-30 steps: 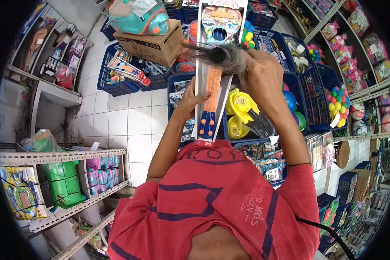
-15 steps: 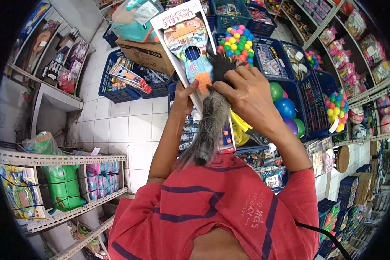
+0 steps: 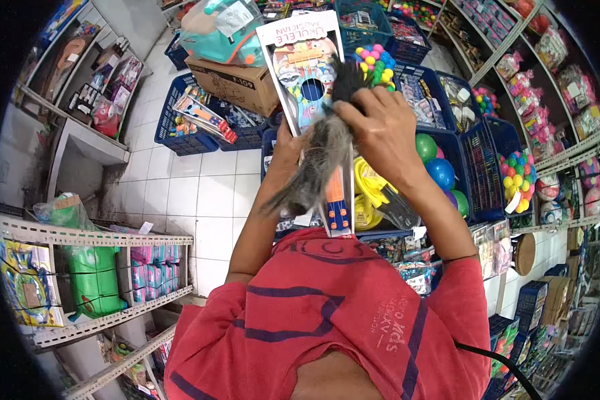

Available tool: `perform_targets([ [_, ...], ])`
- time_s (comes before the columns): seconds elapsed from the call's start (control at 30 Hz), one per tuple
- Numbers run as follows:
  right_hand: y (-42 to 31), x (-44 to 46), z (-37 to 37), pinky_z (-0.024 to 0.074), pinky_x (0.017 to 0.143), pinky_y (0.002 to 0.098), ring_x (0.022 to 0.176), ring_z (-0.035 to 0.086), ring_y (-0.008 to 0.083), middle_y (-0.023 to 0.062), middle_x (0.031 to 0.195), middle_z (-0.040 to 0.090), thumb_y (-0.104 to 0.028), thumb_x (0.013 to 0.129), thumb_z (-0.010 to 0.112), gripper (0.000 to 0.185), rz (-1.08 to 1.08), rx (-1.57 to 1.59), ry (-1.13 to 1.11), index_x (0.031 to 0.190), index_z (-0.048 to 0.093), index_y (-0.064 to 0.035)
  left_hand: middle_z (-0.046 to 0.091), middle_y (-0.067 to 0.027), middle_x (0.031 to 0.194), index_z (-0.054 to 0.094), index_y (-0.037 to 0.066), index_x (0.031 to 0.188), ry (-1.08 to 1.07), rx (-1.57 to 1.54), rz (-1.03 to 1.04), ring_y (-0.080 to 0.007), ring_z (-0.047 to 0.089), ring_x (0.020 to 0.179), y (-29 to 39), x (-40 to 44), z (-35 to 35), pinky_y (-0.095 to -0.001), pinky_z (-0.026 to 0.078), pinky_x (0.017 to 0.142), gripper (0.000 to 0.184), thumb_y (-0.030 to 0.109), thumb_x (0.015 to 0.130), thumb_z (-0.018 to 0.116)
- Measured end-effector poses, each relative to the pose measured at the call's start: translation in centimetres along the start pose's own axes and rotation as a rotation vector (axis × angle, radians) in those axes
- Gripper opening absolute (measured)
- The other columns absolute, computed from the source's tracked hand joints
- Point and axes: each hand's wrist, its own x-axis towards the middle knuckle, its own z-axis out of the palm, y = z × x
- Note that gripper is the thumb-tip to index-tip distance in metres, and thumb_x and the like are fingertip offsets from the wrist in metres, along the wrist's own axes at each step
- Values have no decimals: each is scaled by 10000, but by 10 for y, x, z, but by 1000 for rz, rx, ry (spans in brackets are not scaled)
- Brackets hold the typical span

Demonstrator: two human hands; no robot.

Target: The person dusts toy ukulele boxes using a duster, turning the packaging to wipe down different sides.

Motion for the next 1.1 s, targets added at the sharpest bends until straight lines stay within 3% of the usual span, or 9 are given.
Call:
perform_targets([
  [0.17,-1,2,-1,341,575,325,674,464,187,20,689,445,-141,626,560,135,14,-21,67,760,569,-150,565,-68,934,452,9,1074,134,-429,-329,-136,565,796,24,-2,9,-255,473,678,339,89,779,597],
  [0.37,12,10,-2,350,589,326,706,486,185,12,705,465,-141,638,553,143,-16,-47,134,778,571,-162,563,-64,953,455,-2,1081,136,-406,-164,-129,556,808,19,4,7,-234,467,692,376,89,759,625],
  [0.47,26,24,0,351,586,319,698,490,183,6,710,479,-133,636,559,162,-22,-88,224,792,579,-170,556,-70,973,436,0,1112,69,-91,-100,-134,552,837,6,16,1,-242,466,703,412,87,757,625],
  [0.6,37,34,-11,417,654,312,766,549,211,28,860,588,-130,662,593,243,60,1,239,903,620,-157,554,-82,978,439,6,1118,135,-338,-330,-152,548,872,19,17,1,-278,467,725,465,90,717,658],
  [0.7,49,34,2,434,630,333,735,558,230,46,795,587,-118,628,597,261,92,45,366,888,612,-112,557,-89,983,454,1,1112,130,-269,-232,-167,556,868,35,24,1,-299,465,737,489,102,692,684],
  [0.83,53,28,2,456,680,298,781,576,258,104,812,591,-100,586,650,327,195,312,418,900,600,-28,573,-96,961,467,-10,1094,106,-223,-215,-181,575,851,68,31,5,-305,476,735,475,94,686,686],
  [0.97,73,35,-8,442,753,294,867,570,207,87,965,586,-54,710,588,258,79,641,480,968,603,-62,579,-97,952,476,-13,1084,90,-218,-214,-182,583,836,68,26,7,-305,487,716,453,79,690,680],
  [1.07,73,31,-15,442,755,274,911,565,195,47,1015,581,-19,782,510,230,33,-234,354,948,636,-117,574,-88,946,478,-14,1084,93,-213,-253,-169,573,824,65,24,11,-295,479,709,446,93,700,679],
  [1.1,70,32,-15,446,749,277,912,566,195,45,1008,585,-19,784,508,231,34,-152,344,950,634,-118,572,-83,943,478,-13,1085,96,-212,-275,-163,569,819,61,23,12,-290,475,707,445,102,705,679],
])
